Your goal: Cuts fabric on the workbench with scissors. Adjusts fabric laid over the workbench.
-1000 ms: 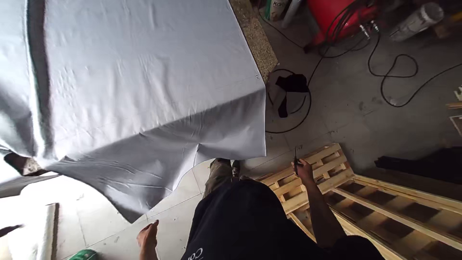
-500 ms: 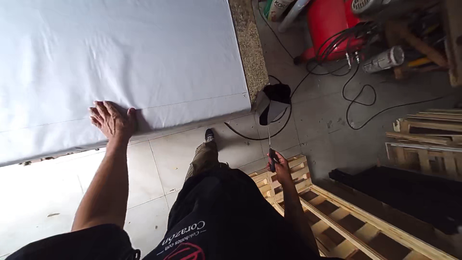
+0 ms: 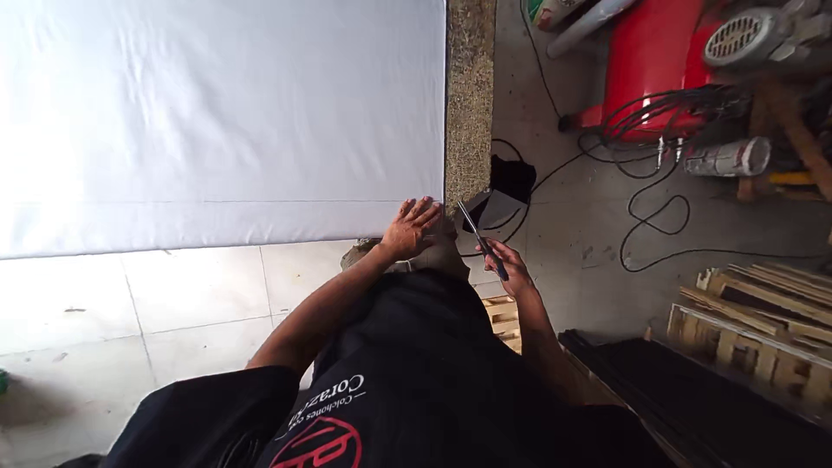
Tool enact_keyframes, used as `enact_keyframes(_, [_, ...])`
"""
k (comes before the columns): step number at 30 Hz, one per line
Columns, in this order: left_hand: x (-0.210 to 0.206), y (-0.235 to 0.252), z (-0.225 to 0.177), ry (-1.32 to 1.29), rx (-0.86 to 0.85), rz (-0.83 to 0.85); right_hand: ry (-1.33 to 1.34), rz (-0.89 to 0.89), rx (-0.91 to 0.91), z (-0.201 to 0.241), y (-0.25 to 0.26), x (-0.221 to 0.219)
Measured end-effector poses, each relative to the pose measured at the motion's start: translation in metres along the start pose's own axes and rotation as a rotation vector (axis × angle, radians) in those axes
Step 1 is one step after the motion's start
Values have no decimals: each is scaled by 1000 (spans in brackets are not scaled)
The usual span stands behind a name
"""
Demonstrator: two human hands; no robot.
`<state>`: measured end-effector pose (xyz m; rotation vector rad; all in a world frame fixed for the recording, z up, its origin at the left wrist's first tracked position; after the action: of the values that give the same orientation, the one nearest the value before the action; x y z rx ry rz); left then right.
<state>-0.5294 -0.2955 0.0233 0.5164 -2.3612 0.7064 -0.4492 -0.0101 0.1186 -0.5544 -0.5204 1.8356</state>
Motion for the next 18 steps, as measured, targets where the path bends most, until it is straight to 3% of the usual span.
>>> enact_keyframes(3, [4, 1, -15, -285, 34, -197, -98, 229, -39, 26, 42, 49])
enact_keyframes(6, [0, 8, -28, -414, 328, -528, -210, 489, -91, 60, 83, 102])
enact_keyframes(10, [-10, 37, -50, -440, 652, -705, -359, 771, -205, 90, 135, 147])
enact_keyframes(14, [-15, 67, -67, -378, 849, -834, -477, 962, -210, 96, 173, 135])
enact_keyframes(18, [-26, 85, -73, -278, 943, -954, -479, 1068, -217, 94, 190, 103])
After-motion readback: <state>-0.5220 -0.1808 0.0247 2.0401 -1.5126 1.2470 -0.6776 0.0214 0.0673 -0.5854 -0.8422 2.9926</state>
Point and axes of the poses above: each hand's wrist, its own y-axis towards the middle knuckle, its own x-axis out of the back of the hand, z = x × y, the point moved 1 cm from there along y, towards the middle knuckle, and after that the axes turned 13 degrees about z, right-handed, at the moved point
